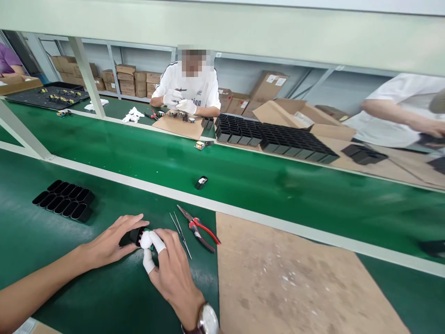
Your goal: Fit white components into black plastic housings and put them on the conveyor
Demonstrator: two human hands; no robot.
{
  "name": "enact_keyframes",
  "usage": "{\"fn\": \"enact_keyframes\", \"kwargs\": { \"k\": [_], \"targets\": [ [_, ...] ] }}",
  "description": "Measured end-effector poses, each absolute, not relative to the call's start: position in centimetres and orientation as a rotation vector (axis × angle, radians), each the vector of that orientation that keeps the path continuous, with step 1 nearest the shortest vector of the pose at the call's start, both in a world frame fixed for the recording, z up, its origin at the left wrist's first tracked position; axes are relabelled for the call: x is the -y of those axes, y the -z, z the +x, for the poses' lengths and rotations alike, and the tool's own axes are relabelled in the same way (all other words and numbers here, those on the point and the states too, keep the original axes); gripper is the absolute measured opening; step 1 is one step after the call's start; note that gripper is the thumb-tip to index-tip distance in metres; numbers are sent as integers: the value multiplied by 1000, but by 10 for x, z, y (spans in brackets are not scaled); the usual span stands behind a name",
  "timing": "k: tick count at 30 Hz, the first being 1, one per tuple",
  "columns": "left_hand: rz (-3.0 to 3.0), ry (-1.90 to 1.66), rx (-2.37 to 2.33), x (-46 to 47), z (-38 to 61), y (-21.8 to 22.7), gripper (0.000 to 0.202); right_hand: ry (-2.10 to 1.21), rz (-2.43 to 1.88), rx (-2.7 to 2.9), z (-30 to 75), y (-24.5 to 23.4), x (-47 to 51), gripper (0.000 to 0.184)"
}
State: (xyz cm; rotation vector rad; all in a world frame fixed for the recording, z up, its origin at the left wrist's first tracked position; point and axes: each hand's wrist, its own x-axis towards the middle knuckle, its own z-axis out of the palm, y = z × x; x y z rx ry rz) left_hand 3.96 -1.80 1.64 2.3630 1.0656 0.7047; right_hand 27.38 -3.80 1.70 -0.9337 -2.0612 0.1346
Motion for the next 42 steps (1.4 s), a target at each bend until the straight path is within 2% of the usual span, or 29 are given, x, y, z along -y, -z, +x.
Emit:
{"fn": "enact_keyframes", "kwargs": {
  "k": [15, 20, 25, 31, 36, 42],
  "targets": [
    [2362, -658, -1023, 18, 40, -13, 80, -134, -916, 2146, 275, -14, 39, 43],
    [2394, -686, -988, 19, 42, -11, 80, -137, -946, 2183, 274, -17, 40, 33],
    [2185, -635, -1018, 22, 42, -15, 76, -230, -887, 2136, 278, -16, 39, 40],
    [1989, -639, -942, 21, 41, -9, 76, -220, -916, 2226, 274, -15, 36, 12],
    [1933, -671, -904, 20, 43, -9, 73, -308, -871, 2163, 271, -12, 33, 20],
    [2253, -770, -876, 18, 38, -9, 39, -365, -942, 2072, 277, -5, 36, 37]
  ]
}}
